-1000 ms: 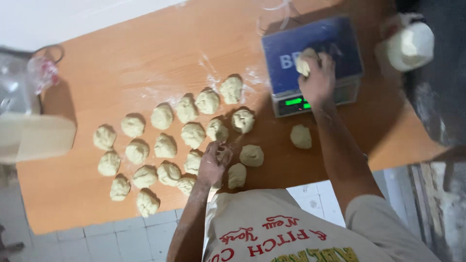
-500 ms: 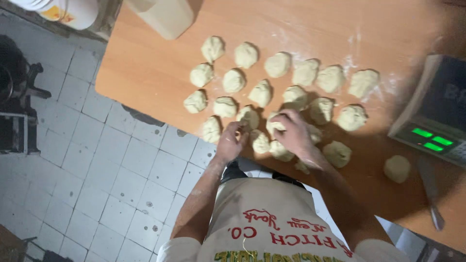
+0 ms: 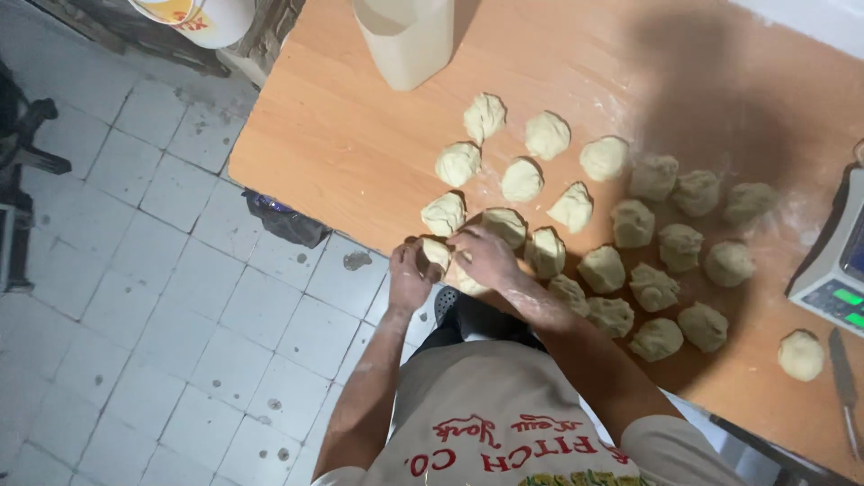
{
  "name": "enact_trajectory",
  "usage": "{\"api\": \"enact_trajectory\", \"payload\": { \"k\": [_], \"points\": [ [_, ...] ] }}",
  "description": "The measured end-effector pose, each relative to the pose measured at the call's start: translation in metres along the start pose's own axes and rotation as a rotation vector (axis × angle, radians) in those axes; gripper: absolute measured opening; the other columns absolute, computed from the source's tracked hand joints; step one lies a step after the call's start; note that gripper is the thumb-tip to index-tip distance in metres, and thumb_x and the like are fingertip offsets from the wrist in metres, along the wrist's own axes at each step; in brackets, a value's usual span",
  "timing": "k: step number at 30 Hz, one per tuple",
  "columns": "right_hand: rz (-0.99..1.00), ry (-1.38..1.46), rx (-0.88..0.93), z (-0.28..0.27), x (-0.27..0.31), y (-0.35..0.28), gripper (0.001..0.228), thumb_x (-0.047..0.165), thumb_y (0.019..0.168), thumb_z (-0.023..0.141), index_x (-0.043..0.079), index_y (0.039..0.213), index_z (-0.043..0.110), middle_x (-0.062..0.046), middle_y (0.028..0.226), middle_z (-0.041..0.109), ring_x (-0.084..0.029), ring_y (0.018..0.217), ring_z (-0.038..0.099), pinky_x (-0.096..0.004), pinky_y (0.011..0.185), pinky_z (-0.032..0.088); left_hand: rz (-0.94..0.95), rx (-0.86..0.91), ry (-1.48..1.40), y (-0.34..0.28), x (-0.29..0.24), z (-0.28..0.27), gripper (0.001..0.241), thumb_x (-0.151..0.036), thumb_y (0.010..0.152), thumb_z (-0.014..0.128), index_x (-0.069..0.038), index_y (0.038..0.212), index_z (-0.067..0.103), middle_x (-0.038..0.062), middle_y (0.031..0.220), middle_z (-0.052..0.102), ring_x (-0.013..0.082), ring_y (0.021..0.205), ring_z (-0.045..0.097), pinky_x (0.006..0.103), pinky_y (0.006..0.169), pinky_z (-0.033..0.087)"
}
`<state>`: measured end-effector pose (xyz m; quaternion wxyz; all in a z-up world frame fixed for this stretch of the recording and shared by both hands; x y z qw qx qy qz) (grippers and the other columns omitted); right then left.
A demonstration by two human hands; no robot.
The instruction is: Cutting a large piece of dough into smaller portions and weighing them on a digital scale.
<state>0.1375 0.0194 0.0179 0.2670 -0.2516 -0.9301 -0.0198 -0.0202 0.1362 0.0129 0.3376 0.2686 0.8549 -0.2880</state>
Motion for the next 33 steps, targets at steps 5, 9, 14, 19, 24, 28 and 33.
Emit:
{"api": "enact_trajectory", "payload": {
  "k": [5, 9, 14, 19, 24, 28, 33],
  "points": [
    [0.158, -0.121, -0.134, 0.019, -0.085, 0.085, 0.035, 0.044, 0.088, 0.072, 0.034, 0.12, 0.063, -0.002, 0.117, 0.068, -0.026, 0.115, 0.07, -0.041, 0.094, 0.059, -0.006, 0.197, 0.107, 0.008, -0.007, 0.003, 0.069, -0.034, 0.091, 0.075, -0.014, 0.152, 0.049, 0.022, 0.152, 0.041, 0.0483, 0.146, 0.037, 0.0538, 0.119, 0.043],
    [0.306, -0.346, -0.341, -0.063, -0.067, 0.163, 0.044, 0.048, 0.09, 0.063, 0.023, 0.127, 0.065, -0.011, 0.121, 0.066, -0.029, 0.118, 0.067, -0.042, 0.086, 0.062, 0.156, 0.22, 0.193, 0.018, -0.015, -0.012, 0.06, -0.036, 0.09, 0.074, -0.015, 0.143, 0.055, 0.016, 0.145, 0.044, 0.0462, 0.135, 0.05, 0.0489, 0.111, 0.052],
    [0.543, 0.036, -0.16, -0.067, -0.112, 0.229, 0.089, 0.053, 0.078, 0.081, 0.032, 0.154, 0.039, -0.014, 0.153, 0.036, -0.041, 0.141, 0.045, -0.055, 0.11, 0.049, 0.207, 0.135, 0.309, 0.025, -0.006, -0.045, 0.047, -0.029, 0.09, 0.07, -0.011, 0.133, 0.061, 0.014, 0.14, 0.048, 0.0434, 0.125, 0.059, 0.0474, 0.105, 0.057],
    [0.531, -0.114, -0.102, -0.061, -0.103, 0.246, 0.083, 0.055, 0.072, 0.085, 0.034, 0.144, 0.05, -0.013, 0.138, 0.046, -0.04, 0.132, 0.048, -0.053, 0.101, 0.051, 0.225, 0.13, 0.271, 0.027, 0.004, -0.058, 0.047, -0.024, 0.087, 0.072, -0.015, 0.132, 0.062, 0.012, 0.135, 0.051, 0.0394, 0.122, 0.062, 0.0449, 0.103, 0.057],
    [0.16, -0.366, -0.066, -0.081, -0.059, 0.208, 0.041, 0.036, 0.074, 0.083, 0.026, 0.113, 0.072, -0.004, 0.122, 0.061, -0.03, 0.12, 0.059, -0.04, 0.1, 0.053, 0.356, 0.142, 0.289, 0.044, -0.02, -0.041, 0.053, -0.022, 0.08, 0.076, -0.014, 0.131, 0.063, 0.013, 0.133, 0.053, 0.0405, 0.119, 0.063, 0.0447, 0.102, 0.058],
    [0.122, 0.148, -0.417, -0.078, -0.057, 0.122, 0.054, 0.027, 0.072, 0.087, 0.026, 0.12, 0.062, -0.008, 0.125, 0.054, -0.034, 0.119, 0.058, -0.043, 0.1, 0.05, 0.409, 0.148, 0.069, 0.075, -0.045, -0.006, 0.05, -0.028, 0.087, 0.072, -0.009, 0.131, 0.06, 0.016, 0.13, 0.055, 0.0393, 0.124, 0.06, 0.0461, 0.105, 0.053],
    [0.26, 0.874, -0.412, -0.109, -0.053, 0.017, 0.046, 0.025, 0.096, 0.077, 0.008, 0.132, 0.056, -0.016, 0.115, 0.06, -0.03, 0.102, 0.061, -0.041, 0.086, 0.056, 0.539, 0.204, -0.547, 0.081, -0.102, 0.087, 0.076, -0.026, 0.087, 0.086, 0.001, 0.145, 0.045, 0.03, 0.137, 0.055, 0.0476, 0.131, 0.054, 0.0527, 0.108, 0.045]
  ]
}}
Point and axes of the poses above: each hand's wrist, its own y-axis towards the middle knuckle, its own z-axis out of the palm, x = y × z, the point moved 5 cm from there along y, towards the middle knuckle
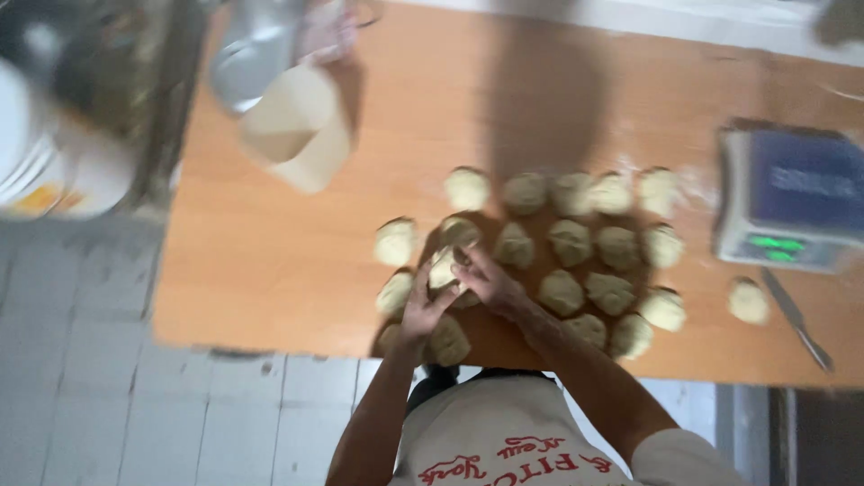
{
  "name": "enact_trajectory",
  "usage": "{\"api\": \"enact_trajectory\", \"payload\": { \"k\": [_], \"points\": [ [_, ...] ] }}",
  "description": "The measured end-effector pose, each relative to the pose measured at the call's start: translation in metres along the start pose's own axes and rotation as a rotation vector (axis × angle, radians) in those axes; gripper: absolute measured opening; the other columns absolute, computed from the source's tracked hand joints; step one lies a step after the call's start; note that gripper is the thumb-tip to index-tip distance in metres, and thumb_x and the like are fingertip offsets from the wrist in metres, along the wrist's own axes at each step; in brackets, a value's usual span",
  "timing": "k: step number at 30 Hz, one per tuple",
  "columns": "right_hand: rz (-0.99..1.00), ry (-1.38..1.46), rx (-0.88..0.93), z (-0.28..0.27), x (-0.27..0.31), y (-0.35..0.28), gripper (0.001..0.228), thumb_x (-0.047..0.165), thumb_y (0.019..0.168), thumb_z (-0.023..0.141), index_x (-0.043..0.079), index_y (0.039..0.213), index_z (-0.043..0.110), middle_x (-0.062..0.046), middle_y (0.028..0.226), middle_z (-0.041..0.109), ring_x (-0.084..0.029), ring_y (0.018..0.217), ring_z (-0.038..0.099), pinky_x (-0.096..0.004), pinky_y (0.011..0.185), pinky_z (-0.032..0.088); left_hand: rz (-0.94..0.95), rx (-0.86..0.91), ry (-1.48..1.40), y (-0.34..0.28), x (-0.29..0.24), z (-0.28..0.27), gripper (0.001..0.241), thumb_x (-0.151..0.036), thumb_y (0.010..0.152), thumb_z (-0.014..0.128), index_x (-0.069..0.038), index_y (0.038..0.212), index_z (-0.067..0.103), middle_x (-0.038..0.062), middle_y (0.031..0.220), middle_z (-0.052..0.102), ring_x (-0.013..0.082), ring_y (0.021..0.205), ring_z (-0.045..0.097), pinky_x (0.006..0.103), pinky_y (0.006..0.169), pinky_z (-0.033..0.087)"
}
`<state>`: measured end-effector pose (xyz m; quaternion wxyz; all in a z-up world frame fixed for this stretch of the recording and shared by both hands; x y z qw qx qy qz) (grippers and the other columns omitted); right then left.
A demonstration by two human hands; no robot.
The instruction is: Cutting a large piece of dough into smaller portions and weighing them on a digital scale.
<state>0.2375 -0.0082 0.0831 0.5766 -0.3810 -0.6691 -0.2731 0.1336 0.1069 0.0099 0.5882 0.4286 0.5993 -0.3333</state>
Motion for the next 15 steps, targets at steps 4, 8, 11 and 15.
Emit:
{"api": "enact_trajectory", "payload": {
  "k": [4, 8, 11, 15],
  "points": [
    [0.218, -0.317, -0.016, -0.074, 0.013, -0.057, 0.063, 0.052, 0.102, 0.057, 0.022, 0.156, 0.049, -0.029, 0.12, 0.064, -0.055, 0.109, 0.063, -0.063, 0.083, 0.052, -0.458, 0.108, -0.322, -0.013, 0.045, 0.065, 0.053, -0.019, 0.089, 0.084, -0.004, 0.134, 0.061, 0.025, 0.127, 0.067, 0.0302, 0.12, 0.065, 0.0415, 0.105, 0.053],
    [0.106, -0.016, 0.043, -0.152, -0.055, -0.091, 0.059, 0.051, 0.108, 0.047, 0.015, 0.154, 0.05, -0.024, 0.144, 0.055, -0.05, 0.13, 0.052, -0.066, 0.107, 0.046, -0.523, 0.301, -0.524, -0.021, 0.007, 0.145, 0.057, -0.022, 0.091, 0.083, -0.005, 0.139, 0.057, 0.024, 0.126, 0.064, 0.0297, 0.112, 0.065, 0.0494, 0.102, 0.054],
    [0.326, 0.044, 0.006, -0.193, -0.087, -0.118, 0.064, 0.06, 0.103, 0.055, 0.019, 0.151, 0.054, -0.017, 0.151, 0.053, -0.047, 0.129, 0.056, -0.056, 0.101, 0.055, -0.375, 0.509, -0.223, -0.007, 0.002, 0.21, 0.06, -0.03, 0.095, 0.075, 0.0, 0.141, 0.051, 0.027, 0.145, 0.051, 0.0439, 0.137, 0.05, 0.0535, 0.115, 0.042],
    [0.328, -0.185, -0.207, -0.281, -0.097, -0.143, 0.045, 0.042, 0.101, 0.063, 0.015, 0.137, 0.069, -0.021, 0.125, 0.072, -0.043, 0.119, 0.066, -0.055, 0.096, 0.058, -0.582, 0.482, -0.069, -0.017, 0.031, 0.312, 0.089, -0.056, 0.078, 0.086, -0.028, 0.151, 0.044, 0.023, 0.142, 0.052, 0.043, 0.117, 0.063, 0.0545, 0.07, 0.066]
  ]
}}
Point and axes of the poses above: each hand's wrist, its own y-axis towards the middle knuckle, its own z-axis out of the palm, x = y × z, the point moved 5 cm from there along y, towards the middle knuckle
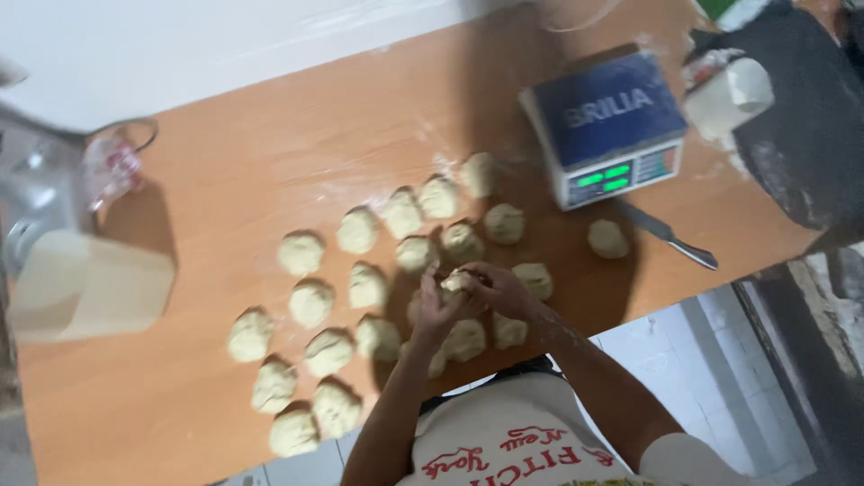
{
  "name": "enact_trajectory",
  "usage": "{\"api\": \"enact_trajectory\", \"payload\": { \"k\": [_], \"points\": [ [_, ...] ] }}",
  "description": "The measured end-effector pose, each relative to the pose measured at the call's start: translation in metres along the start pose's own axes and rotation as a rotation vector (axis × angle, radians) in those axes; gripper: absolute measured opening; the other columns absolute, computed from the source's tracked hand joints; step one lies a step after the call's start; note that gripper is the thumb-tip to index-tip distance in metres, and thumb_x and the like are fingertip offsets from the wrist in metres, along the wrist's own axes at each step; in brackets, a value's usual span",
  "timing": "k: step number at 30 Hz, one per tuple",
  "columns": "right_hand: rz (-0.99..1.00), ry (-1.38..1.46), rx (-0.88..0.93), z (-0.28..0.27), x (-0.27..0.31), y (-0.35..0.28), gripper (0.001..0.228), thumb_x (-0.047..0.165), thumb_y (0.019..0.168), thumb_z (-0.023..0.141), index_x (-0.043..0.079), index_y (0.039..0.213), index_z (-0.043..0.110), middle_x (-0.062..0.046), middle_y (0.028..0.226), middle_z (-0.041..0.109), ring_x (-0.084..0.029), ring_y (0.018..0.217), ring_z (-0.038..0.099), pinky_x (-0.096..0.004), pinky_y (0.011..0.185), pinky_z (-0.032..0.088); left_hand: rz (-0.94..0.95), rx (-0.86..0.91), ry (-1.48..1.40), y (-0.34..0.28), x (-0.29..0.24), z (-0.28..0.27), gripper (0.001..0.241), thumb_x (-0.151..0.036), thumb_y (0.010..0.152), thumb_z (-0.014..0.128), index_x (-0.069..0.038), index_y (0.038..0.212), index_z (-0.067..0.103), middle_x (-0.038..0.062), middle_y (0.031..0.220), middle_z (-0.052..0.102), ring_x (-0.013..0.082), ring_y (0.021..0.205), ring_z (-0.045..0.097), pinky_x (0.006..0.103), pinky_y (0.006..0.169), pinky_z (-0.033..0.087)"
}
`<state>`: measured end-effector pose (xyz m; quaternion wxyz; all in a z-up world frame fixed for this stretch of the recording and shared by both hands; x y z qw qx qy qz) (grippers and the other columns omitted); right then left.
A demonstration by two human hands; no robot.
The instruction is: Cutting a large piece of dough into smaller portions and weighing them on a digital scale.
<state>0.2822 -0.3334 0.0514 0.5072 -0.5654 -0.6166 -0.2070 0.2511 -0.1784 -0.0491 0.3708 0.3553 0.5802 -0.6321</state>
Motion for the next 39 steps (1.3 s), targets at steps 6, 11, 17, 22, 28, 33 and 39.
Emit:
{"api": "enact_trajectory", "payload": {
  "k": [6, 11, 17, 22, 28, 33, 39],
  "points": [
    [0.144, 0.137, -0.176, -0.176, -0.061, 0.02, 0.05, 0.032, 0.095, 0.071, 0.003, 0.136, 0.065, -0.031, 0.125, 0.069, -0.046, 0.118, 0.067, -0.057, 0.098, 0.056, 0.442, -0.159, -0.068, 0.074, -0.056, 0.156, 0.076, -0.01, 0.092, 0.075, -0.002, 0.157, 0.037, 0.027, 0.155, 0.043, 0.0283, 0.141, 0.048, 0.0319, 0.112, 0.055],
    [0.11, 0.509, -0.428, -0.292, -0.091, 0.074, 0.051, 0.038, 0.101, 0.069, 0.008, 0.141, 0.059, -0.026, 0.133, 0.064, -0.042, 0.119, 0.066, -0.049, 0.088, 0.063, 0.147, -0.048, -0.611, 0.108, -0.196, 0.251, 0.032, -0.008, 0.09, 0.073, -0.01, 0.121, 0.064, 0.004, 0.102, 0.057, 0.0197, 0.083, 0.063, 0.0343, 0.058, 0.053],
    [0.059, -0.18, -0.428, -0.41, -0.093, 0.076, 0.054, 0.042, 0.101, 0.067, 0.014, 0.147, 0.058, -0.019, 0.14, 0.064, -0.037, 0.127, 0.062, -0.055, 0.107, 0.052, 0.269, -0.356, -0.129, 0.17, -0.183, 0.249, 0.071, -0.038, 0.096, 0.075, -0.012, 0.154, 0.045, 0.022, 0.153, 0.049, 0.0365, 0.147, 0.042, 0.0489, 0.12, 0.04],
    [0.107, 0.036, -0.3, -0.412, -0.146, 0.055, 0.041, 0.034, 0.108, 0.062, 0.009, 0.141, 0.062, -0.017, 0.111, 0.072, -0.035, 0.105, 0.071, -0.051, 0.085, 0.061, 0.177, -0.392, -0.044, 0.119, -0.125, 0.223, 0.035, -0.01, 0.096, 0.069, -0.006, 0.13, 0.06, 0.016, 0.117, 0.068, 0.026, 0.099, 0.071, 0.0351, 0.084, 0.062],
    [0.032, 0.101, -0.203, -0.415, -0.144, 0.06, 0.038, 0.028, 0.11, 0.061, -0.001, 0.135, 0.063, -0.022, 0.108, 0.072, -0.035, 0.102, 0.072, -0.053, 0.083, 0.061, 0.21, -0.475, 0.002, 0.071, -0.098, 0.197, 0.016, -0.004, 0.098, 0.066, -0.005, 0.114, 0.066, 0.014, 0.097, 0.075, 0.0194, 0.088, 0.07, 0.0298, 0.074, 0.057],
    [-0.139, 0.038, -0.378, -0.41, -0.156, 0.086, 0.022, 0.026, 0.097, 0.077, 0.02, 0.118, 0.076, -0.004, 0.096, 0.079, -0.016, 0.084, 0.077, -0.031, 0.076, 0.061, 0.172, -0.512, 0.106, 0.064, -0.128, 0.208, 0.015, -0.008, 0.097, 0.067, -0.004, 0.111, 0.067, 0.016, 0.093, 0.075, 0.0204, 0.083, 0.07, 0.0337, 0.075, 0.058],
    [-0.067, 0.025, -0.329, -0.424, -0.121, 0.09, 0.019, 0.026, 0.103, 0.071, 0.021, 0.121, 0.075, -0.007, 0.098, 0.079, -0.025, 0.095, 0.077, -0.038, 0.084, 0.062, 0.228, -0.446, 0.097, 0.086, -0.144, 0.23, 0.012, -0.011, 0.099, 0.068, -0.006, 0.109, 0.072, 0.012, 0.087, 0.077, 0.0155, 0.079, 0.073, 0.0268, 0.072, 0.058]
  ]
}}
Point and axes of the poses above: each hand's wrist, its own y-axis towards the middle knuckle, its own z-axis out of the palm, x = y × z, the point moved 5 cm from there along y, towards the middle knuckle
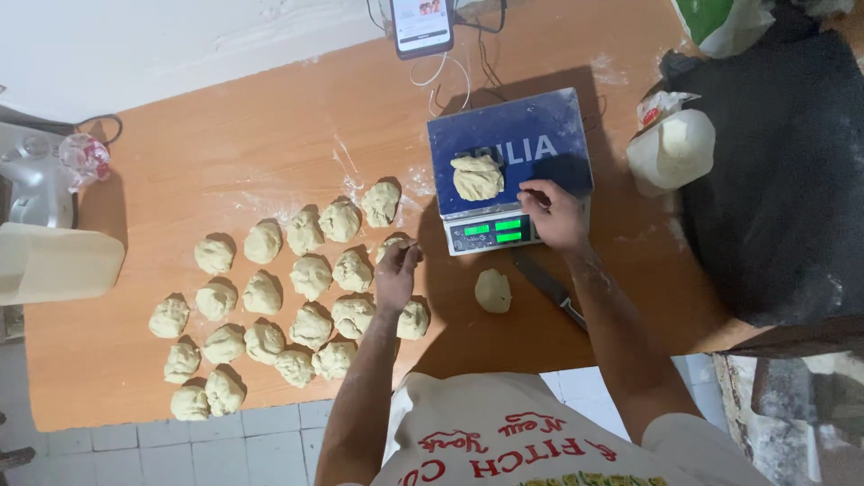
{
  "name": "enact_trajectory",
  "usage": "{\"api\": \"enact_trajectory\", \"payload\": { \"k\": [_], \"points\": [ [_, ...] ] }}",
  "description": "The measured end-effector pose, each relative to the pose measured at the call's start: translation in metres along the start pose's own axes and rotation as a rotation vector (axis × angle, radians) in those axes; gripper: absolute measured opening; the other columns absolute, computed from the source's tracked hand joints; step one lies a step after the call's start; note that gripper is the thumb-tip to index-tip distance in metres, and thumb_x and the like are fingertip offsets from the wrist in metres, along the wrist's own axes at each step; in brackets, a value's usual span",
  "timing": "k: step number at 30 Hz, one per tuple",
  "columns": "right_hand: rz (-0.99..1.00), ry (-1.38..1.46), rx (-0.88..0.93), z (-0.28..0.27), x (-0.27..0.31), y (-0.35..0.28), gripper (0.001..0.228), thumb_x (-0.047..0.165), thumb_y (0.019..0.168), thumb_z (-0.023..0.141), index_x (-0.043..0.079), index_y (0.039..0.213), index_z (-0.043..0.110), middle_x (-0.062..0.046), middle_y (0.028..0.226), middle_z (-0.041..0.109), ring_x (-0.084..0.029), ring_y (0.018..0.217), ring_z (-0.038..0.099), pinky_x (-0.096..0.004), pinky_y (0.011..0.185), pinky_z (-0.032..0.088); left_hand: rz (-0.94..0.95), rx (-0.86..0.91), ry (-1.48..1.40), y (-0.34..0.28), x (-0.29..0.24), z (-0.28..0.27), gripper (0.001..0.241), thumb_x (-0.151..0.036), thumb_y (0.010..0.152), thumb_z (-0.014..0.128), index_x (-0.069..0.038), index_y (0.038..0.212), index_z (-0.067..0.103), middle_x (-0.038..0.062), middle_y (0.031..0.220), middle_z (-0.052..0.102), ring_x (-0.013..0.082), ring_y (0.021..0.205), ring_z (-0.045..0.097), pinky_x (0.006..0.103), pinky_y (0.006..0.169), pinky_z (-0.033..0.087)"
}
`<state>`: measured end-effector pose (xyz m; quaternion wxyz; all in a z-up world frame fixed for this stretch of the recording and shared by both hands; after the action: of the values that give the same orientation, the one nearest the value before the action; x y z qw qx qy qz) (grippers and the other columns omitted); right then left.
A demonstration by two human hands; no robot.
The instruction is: Cutting a large piece of dough into smaller portions and weighing them on a digital scale.
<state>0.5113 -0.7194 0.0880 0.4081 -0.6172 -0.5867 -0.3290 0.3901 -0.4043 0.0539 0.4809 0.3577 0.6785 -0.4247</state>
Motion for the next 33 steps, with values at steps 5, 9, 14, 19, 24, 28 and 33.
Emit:
{"api": "enact_trajectory", "payload": {
  "k": [5, 9, 14, 19, 24, 28, 33],
  "points": [
    [0.064, -0.01, 0.087, -0.006, 0.018, 0.0, 0.024, 0.02, 0.104, 0.067, 0.014, 0.128, 0.072, -0.015, 0.113, 0.075, -0.033, 0.109, 0.072, -0.042, 0.088, 0.061, 0.107, 0.093, -0.018, 0.009, -0.016, 0.02, 0.016, -0.006, 0.099, 0.066, -0.003, 0.114, 0.072, 0.011, 0.084, 0.073, 0.0158, 0.078, 0.069, 0.0285, 0.076, 0.057],
    [-0.025, -0.008, 0.018, -0.005, 0.005, 0.006, 0.021, 0.015, 0.102, 0.072, 0.013, 0.122, 0.075, -0.014, 0.106, 0.076, -0.032, 0.102, 0.074, -0.044, 0.082, 0.062, 0.119, 0.133, 0.028, 0.017, -0.03, 0.027, 0.017, -0.009, 0.098, 0.068, -0.002, 0.113, 0.073, 0.01, 0.084, 0.073, 0.0159, 0.078, 0.069, 0.031, 0.077, 0.058],
    [-0.226, 0.034, -0.028, 0.002, -0.001, 0.017, 0.027, 0.002, 0.092, 0.078, 0.009, 0.118, 0.076, -0.017, 0.099, 0.076, -0.033, 0.09, 0.074, -0.043, 0.073, 0.062, 0.206, 0.137, 0.192, 0.025, -0.037, 0.037, 0.017, -0.011, 0.096, 0.071, -0.008, 0.112, 0.075, 0.016, 0.088, 0.075, 0.0226, 0.082, 0.074, 0.0358, 0.075, 0.059],
    [-0.391, -0.469, -0.26, 0.034, -0.026, 0.032, 0.037, 0.049, 0.077, 0.085, 0.034, 0.109, 0.076, 0.009, 0.093, 0.073, -0.015, 0.081, 0.074, -0.032, 0.067, 0.061, 0.622, 0.182, 0.537, 0.045, -0.053, 0.089, 0.03, -0.017, 0.091, 0.076, -0.016, 0.121, 0.074, 0.009, 0.103, 0.072, 0.0263, 0.092, 0.075, 0.0346, 0.076, 0.064],
    [-0.528, -0.668, -0.421, 0.049, -0.01, 0.037, 0.01, 0.042, 0.084, 0.078, 0.034, 0.089, 0.074, 0.008, 0.08, 0.062, -0.019, 0.065, 0.07, -0.036, 0.054, 0.057, 0.962, 0.251, 0.991, 0.058, -0.072, 0.151, 0.032, -0.031, 0.089, 0.07, -0.024, 0.12, 0.07, 0.0, 0.109, 0.063, 0.024, 0.103, 0.068, 0.0404, 0.078, 0.064],
    [-0.382, -0.189, 0.152, 0.028, -0.016, 0.042, 0.013, 0.03, 0.092, 0.075, 0.017, 0.092, 0.076, -0.01, 0.082, 0.069, -0.029, 0.076, 0.071, -0.045, 0.061, 0.054, 1.004, 0.229, 1.212, 0.082, -0.052, 0.168, 0.031, -0.026, 0.09, 0.06, -0.029, 0.119, 0.071, -0.004, 0.114, 0.063, 0.0215, 0.109, 0.066, 0.0343, 0.072, 0.063],
    [-0.037, 0.111, 0.81, -0.016, 0.021, -0.01, 0.025, 0.028, 0.097, 0.07, 0.011, 0.113, 0.08, -0.017, 0.104, 0.081, -0.04, 0.095, 0.076, -0.051, 0.089, 0.056, 1.015, 0.254, 1.11, 0.069, -0.064, 0.16, 0.034, -0.027, 0.094, 0.06, -0.028, 0.126, 0.067, -0.004, 0.114, 0.061, 0.0216, 0.111, 0.065, 0.0333, 0.077, 0.062]
  ]
}}
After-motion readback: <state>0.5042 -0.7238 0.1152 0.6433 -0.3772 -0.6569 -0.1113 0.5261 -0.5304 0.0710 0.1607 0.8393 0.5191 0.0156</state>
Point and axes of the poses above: each hand's wrist, its own y-axis towards the middle knuckle, its own z-axis out of the palm, x = y × z, the point moved 5 cm from there along y, towards the middle knuckle
